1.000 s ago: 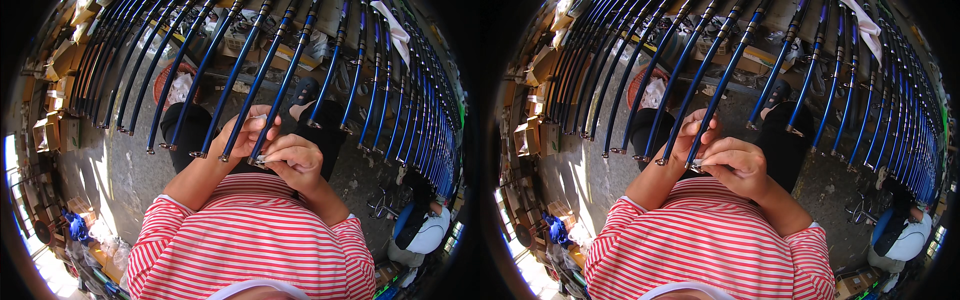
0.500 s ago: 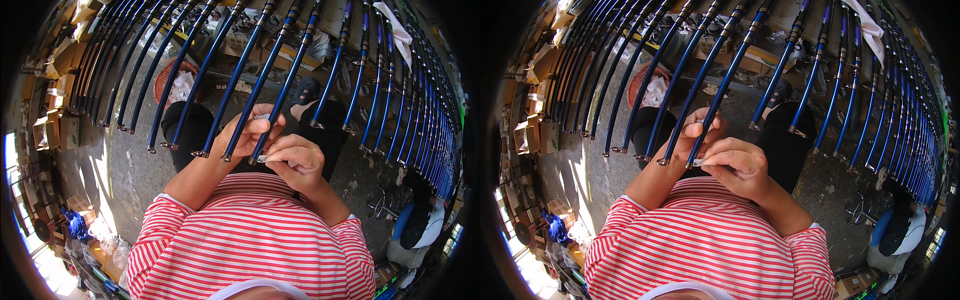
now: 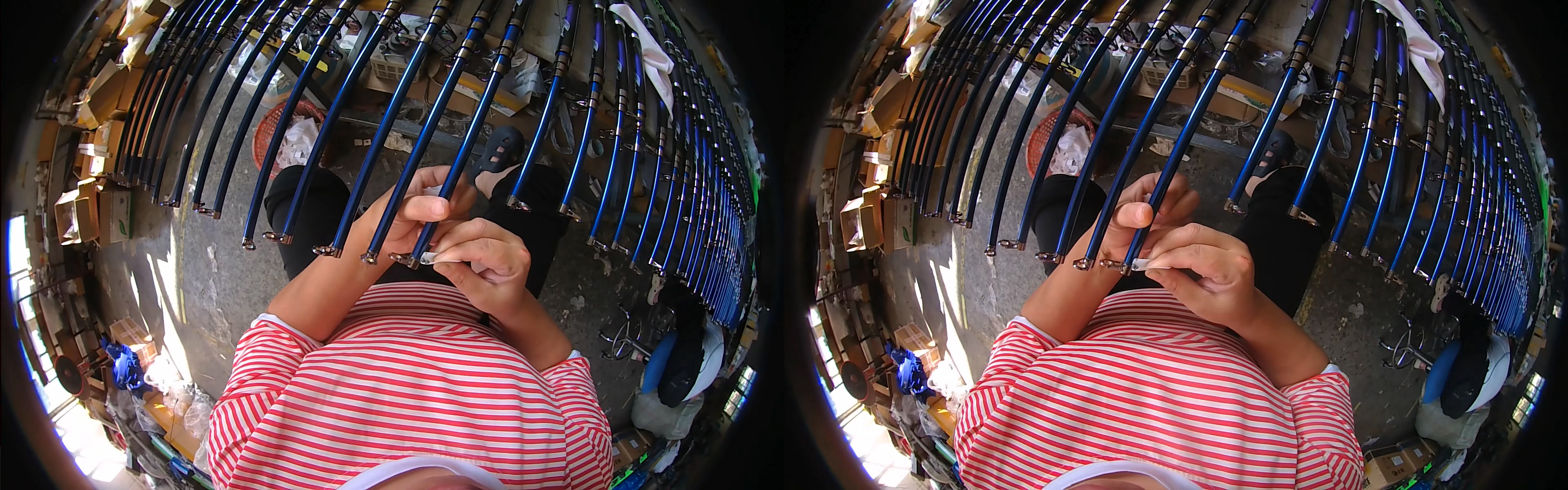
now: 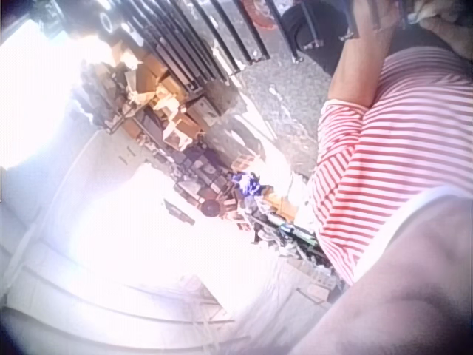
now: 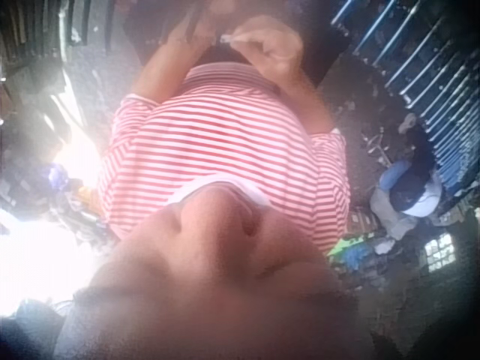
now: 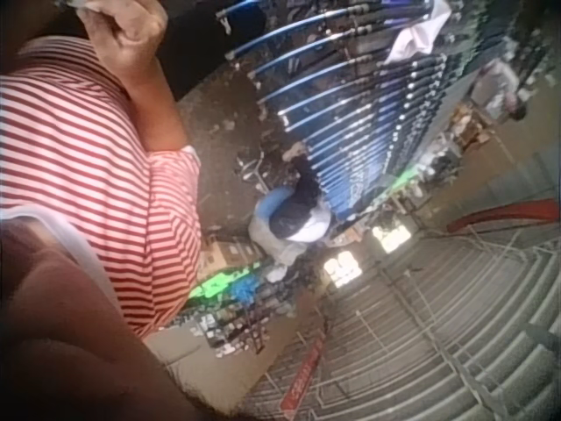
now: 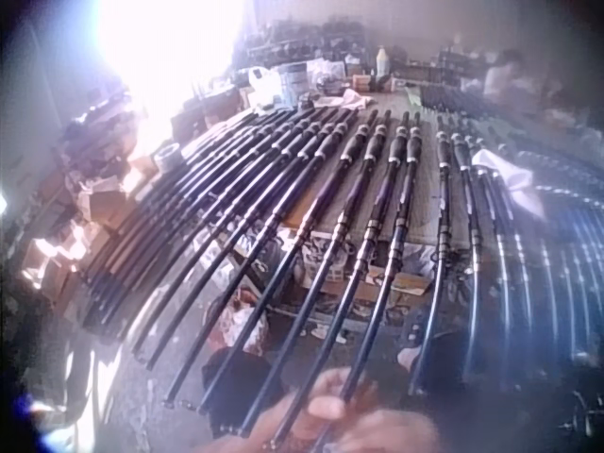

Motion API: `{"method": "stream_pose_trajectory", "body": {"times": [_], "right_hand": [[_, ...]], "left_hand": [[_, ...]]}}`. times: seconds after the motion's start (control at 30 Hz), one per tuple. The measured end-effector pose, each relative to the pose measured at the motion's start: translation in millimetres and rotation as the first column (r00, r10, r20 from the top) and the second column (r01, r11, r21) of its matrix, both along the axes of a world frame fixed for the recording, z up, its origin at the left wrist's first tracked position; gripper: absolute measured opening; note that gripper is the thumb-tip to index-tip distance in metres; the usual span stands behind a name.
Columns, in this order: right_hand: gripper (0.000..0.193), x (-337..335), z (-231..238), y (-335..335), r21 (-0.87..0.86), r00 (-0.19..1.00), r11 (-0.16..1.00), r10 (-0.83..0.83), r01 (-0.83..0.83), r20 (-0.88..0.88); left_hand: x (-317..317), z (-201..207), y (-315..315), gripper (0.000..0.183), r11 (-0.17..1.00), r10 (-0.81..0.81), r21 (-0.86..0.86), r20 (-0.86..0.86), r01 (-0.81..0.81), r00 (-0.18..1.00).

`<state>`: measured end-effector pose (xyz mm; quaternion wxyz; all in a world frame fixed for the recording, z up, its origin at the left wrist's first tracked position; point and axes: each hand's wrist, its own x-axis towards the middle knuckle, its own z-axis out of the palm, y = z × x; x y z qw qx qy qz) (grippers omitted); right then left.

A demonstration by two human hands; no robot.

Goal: The person assembles fishing rods by applying small components and strips of white material to the ends of long blue poles. The person handles the poles one at a time from a large rack, applying the material by hand.

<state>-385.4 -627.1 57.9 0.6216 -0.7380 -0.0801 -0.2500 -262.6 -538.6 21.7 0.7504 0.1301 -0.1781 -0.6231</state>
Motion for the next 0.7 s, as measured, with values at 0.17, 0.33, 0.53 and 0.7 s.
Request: {"method": "stream_pose_trajectory", "body": {"times": [0.17,0.33,0.53,0.7], "right_hand": [[0.012,-2,0,0,0.0,1.0,1.0,-0.028,0.028,-0.009],[0.016,-5,-17,-1,-0.1,0.965,0.96,-0.26,0.262,0.037],[0.022,3,-56,0,-0.496,0.907,0.78,-0.421,0.381,0.034],[0.022,9,-76,6,-0.595,0.917,0.732,-0.4,0.332,0.02]], "left_hand": [[1,-8,-5,0.035,0.995,0.015,-0.096,0.087,-0.007,0.996],[7,-36,22,0.031,0.933,0.066,0.359,-0.099,-0.026,0.993],[-17,-50,47,0.019,0.78,0.094,0.577,0.278,-0.244,0.956],[-15,-33,50,0.021,0.664,0.058,0.598,0.558,-0.45,0.828]]}}
